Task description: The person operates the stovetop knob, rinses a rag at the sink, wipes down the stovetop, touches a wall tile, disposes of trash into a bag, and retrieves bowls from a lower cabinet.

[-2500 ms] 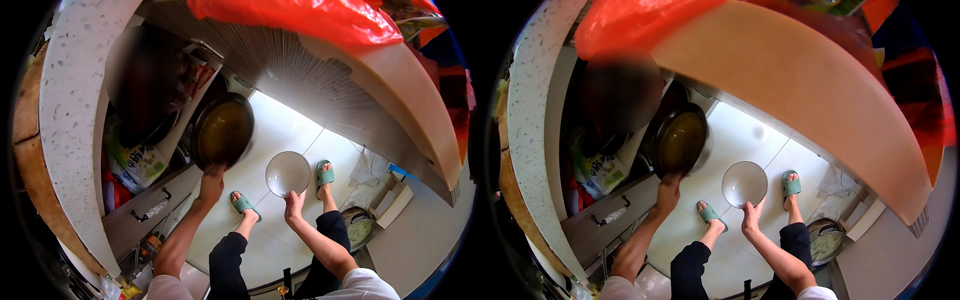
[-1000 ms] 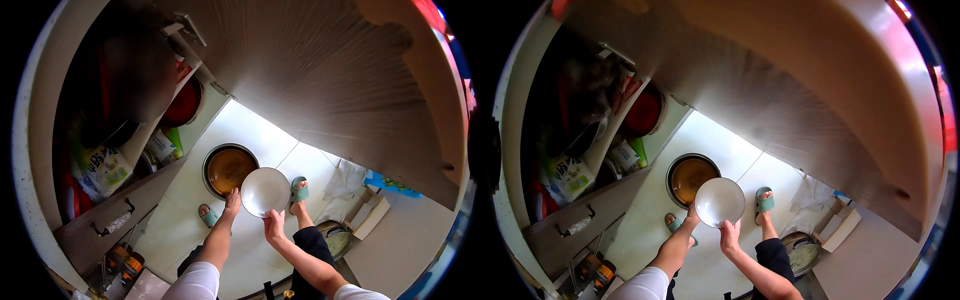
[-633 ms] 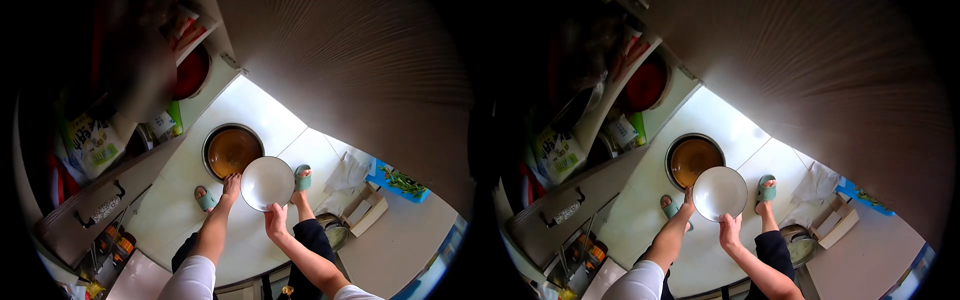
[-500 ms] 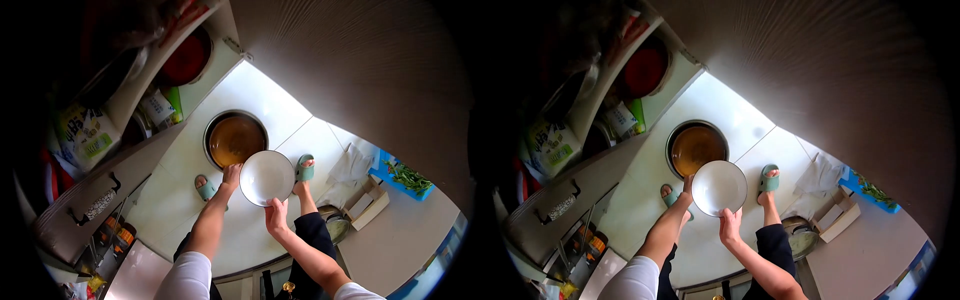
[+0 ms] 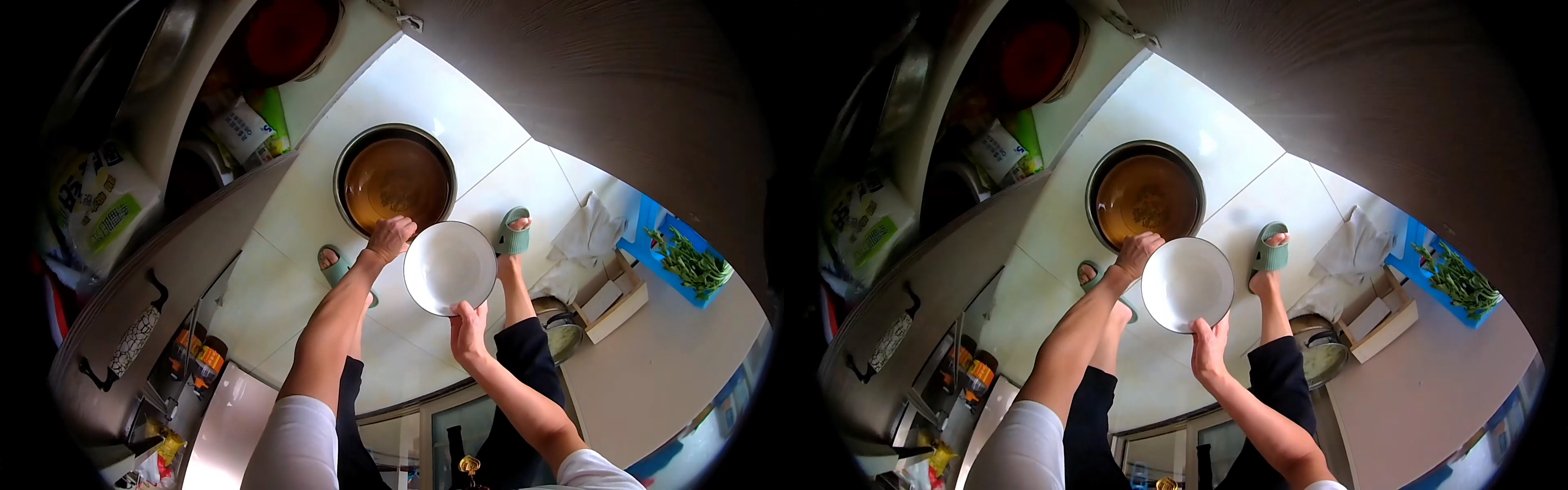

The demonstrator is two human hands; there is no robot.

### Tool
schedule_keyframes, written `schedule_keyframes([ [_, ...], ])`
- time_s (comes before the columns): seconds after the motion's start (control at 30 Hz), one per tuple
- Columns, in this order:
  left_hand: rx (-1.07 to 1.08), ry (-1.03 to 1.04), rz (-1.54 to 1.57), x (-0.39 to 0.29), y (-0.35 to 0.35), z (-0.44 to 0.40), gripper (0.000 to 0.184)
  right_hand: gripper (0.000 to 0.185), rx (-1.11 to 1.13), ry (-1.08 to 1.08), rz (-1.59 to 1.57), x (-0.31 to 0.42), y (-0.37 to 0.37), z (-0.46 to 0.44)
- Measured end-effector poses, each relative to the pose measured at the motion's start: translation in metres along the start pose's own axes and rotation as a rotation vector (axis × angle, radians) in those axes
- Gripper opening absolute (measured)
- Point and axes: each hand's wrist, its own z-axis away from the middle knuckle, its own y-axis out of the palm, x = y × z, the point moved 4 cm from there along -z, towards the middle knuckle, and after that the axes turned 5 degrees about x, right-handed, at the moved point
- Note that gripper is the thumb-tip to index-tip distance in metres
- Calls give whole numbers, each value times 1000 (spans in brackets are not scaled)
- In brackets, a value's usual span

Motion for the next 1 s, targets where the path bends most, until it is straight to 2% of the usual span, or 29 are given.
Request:
schedule_keyframes([
  [0.27, -24, 80, -117, 11, 38, 9, 27, 52, -4, -64, 65, 7, -8, -5],
  [0.43, -60, 60, -111, -1, 14, 12, 29, 48, -40, -29, 48, 11, -13, -3],
  [0.63, -308, -43, 218, -12, -59, 25, 22, 51, 0, -4, 60, 9, -11, -3],
  [0.67, -345, -89, 292, -7, -62, 30, 21, 52, 9, 5, 59, 9, -9, -2],
  [0.77, -295, -397, 531, -4, -95, 36, 20, 53, 31, 16, 54, 15, 0, -1],
  [0.8, -213, -541, 570, 7, -97, 40, 21, 54, 36, 18, 50, 16, 4, 0],
  [0.9, -332, -494, 1037, 27, -104, 52, 22, 55, 52, 24, 21, 14, 5, 1],
  [0.93, -407, -496, 1101, 26, -109, 56, 23, 56, 48, 32, 18, 12, 4, 1],
  [1.0, -410, -690, 1263, 34, -111, 79, 22, 58, 40, 49, 15, 9, 1, -1],
])
